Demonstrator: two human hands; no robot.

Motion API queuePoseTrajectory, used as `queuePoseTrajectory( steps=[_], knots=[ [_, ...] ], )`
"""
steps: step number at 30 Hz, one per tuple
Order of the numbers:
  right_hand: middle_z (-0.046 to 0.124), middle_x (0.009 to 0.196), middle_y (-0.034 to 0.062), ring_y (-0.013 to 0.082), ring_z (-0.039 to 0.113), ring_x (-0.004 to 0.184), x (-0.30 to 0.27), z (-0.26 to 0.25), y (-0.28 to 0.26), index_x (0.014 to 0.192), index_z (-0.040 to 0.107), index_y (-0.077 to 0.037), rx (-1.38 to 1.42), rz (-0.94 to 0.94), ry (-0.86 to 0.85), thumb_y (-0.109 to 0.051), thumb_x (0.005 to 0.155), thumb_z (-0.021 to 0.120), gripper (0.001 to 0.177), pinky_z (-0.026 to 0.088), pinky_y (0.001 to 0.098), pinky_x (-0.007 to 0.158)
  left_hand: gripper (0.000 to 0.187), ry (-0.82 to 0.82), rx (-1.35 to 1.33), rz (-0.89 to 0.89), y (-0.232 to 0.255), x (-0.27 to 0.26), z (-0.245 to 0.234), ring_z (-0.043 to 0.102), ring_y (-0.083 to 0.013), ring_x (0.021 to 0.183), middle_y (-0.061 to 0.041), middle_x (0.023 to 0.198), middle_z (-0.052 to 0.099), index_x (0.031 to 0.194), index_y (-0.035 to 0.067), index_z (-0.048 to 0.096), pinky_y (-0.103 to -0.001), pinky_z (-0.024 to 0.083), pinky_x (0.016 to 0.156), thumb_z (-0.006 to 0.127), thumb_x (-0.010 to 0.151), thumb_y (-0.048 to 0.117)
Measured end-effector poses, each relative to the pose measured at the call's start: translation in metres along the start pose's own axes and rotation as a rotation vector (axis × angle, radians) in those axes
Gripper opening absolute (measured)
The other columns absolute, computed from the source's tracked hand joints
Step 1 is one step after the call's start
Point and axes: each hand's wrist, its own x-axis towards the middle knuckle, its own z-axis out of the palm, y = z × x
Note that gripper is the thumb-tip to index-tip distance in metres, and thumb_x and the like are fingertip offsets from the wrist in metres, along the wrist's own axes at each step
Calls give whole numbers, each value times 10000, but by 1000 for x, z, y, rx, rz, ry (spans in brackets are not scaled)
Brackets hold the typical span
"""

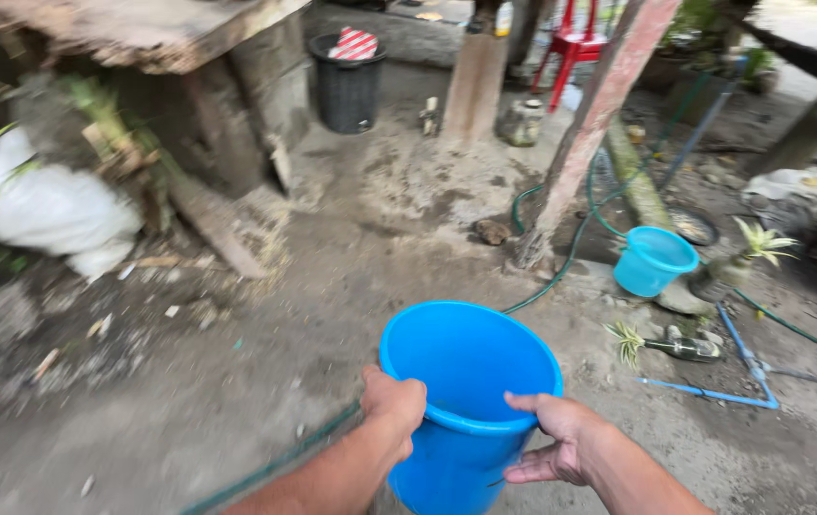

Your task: The person fills a bucket with soapy water from a basin, carries it to various potted plants, and pours the water into the pots.

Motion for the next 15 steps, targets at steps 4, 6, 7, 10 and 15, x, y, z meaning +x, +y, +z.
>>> queuePoseTrajectory(
  steps=[4, 6, 7, 10, 15],
  knots=[
    [495, 1385, 412, 597, 690, 1048, 41, 15, -65, 1424, 464, -23, 222, -122, -30, -54, 875, 618, 571, 584, 586, 835, 705, -124, 135, 93, 73, 76, 19, 636, -310, 989, -206, 1217, 619, 1430, 98, 338, -421, 537, 827, 688, 823, 20],
    [511, 1357, 389, 554, 681, 1038, 63, 26, -101, 1398, 477, -14, 332, -152, -43, -35, 872, 602, 541, 592, 562, 825, 701, -261, 108, 110, 114, 112, 29, 611, -271, 861, -208, 1159, 627, 1438, 105, 340, -401, 505, 715, 699, 841, 29],
    [519, 1343, 378, 533, 677, 1032, 73, 31, -120, 1385, 484, -10, 384, -166, -52, -25, 871, 594, 526, 596, 550, 819, 672, -354, 46, 112, 136, 129, 35, 584, -254, 781, -213, 1120, 633, 1432, 113, 362, -398, 475, 640, 691, 852, 31],
    [552, 1245, 364, 533, 673, 1024, 101, 39, -174, 1329, 476, 61, 462, -236, -30, -31, 878, 563, 469, 590, 532, 792, 559, -599, 38, 160, 203, 187, 48, 539, -175, 641, -172, 1019, 601, 1400, 40, 464, -327, 428, 497, 679, 886, 84],
    [603, 1118, 316, 452, 654, 1030, 163, 41, -283, 1231, 490, 117, 551, -359, -115, -12, 857, 564, 403, 622, 531, 883, 649, -698, 70, 130, 301, 278, 71, 586, -164, 679, -124, 1072, 659, 1479, 178, 428, -291, 493, 530, 665, 879, 109]
  ],
)
